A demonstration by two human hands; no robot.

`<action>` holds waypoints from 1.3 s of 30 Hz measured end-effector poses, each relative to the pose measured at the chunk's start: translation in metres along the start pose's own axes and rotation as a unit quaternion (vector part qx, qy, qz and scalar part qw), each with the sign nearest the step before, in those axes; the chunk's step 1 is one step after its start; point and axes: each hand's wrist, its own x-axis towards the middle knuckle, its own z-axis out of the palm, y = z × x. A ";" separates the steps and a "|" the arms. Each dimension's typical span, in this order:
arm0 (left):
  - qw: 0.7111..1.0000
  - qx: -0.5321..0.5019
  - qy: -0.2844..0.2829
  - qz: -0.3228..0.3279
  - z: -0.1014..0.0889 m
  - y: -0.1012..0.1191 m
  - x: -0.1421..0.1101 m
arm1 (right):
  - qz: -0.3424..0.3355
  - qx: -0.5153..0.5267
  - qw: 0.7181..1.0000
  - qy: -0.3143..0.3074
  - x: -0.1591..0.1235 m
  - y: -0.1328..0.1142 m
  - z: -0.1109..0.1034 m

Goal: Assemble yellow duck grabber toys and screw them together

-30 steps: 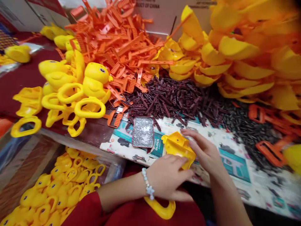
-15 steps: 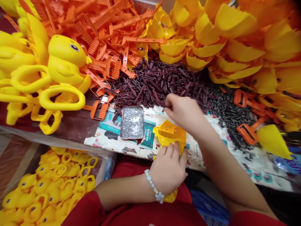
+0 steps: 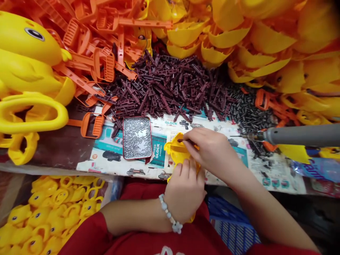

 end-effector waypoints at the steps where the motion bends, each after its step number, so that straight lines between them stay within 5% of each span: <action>1: 1.000 -0.001 0.005 0.000 0.000 0.000 0.001 | 0.002 -0.014 1.000 -0.001 0.000 0.000 -0.001; 8: 1.000 -0.009 0.011 -0.002 -0.001 0.001 0.004 | -0.024 0.002 0.999 -0.028 -0.001 0.000 -0.004; 16: 1.000 -0.010 0.003 0.007 0.003 0.000 -0.001 | 0.033 -0.047 0.996 -0.066 0.005 -0.003 0.000; 20: 0.999 0.016 0.013 0.027 0.002 -0.002 -0.003 | -0.033 0.050 0.992 -0.107 0.020 0.017 -0.014; 22: 0.999 0.031 0.008 0.032 0.001 -0.003 -0.004 | -0.074 0.080 0.992 -0.058 0.035 0.036 -0.011; 24: 0.999 0.037 -0.001 0.033 -0.001 -0.004 -0.004 | -0.099 -0.031 0.995 0.007 0.050 0.053 0.000; 28: 0.999 0.037 0.003 0.032 -0.002 -0.005 -0.005 | -0.145 -0.126 0.981 0.003 0.060 0.064 0.021; 30: 0.999 0.036 0.012 0.032 -0.002 -0.004 -0.005 | -0.138 -0.129 0.981 0.051 0.050 0.062 0.017; 34: 0.999 0.035 0.022 0.024 -0.001 -0.003 -0.004 | 0.009 0.067 0.974 0.214 0.011 0.055 -0.006; 36: 0.999 0.031 0.021 0.022 -0.001 -0.003 -0.003 | 0.088 0.227 0.950 0.197 -0.010 0.052 -0.014; 39: 0.999 0.029 0.004 0.019 -0.002 -0.002 -0.001 | 0.089 0.311 0.935 0.146 -0.035 0.044 -0.019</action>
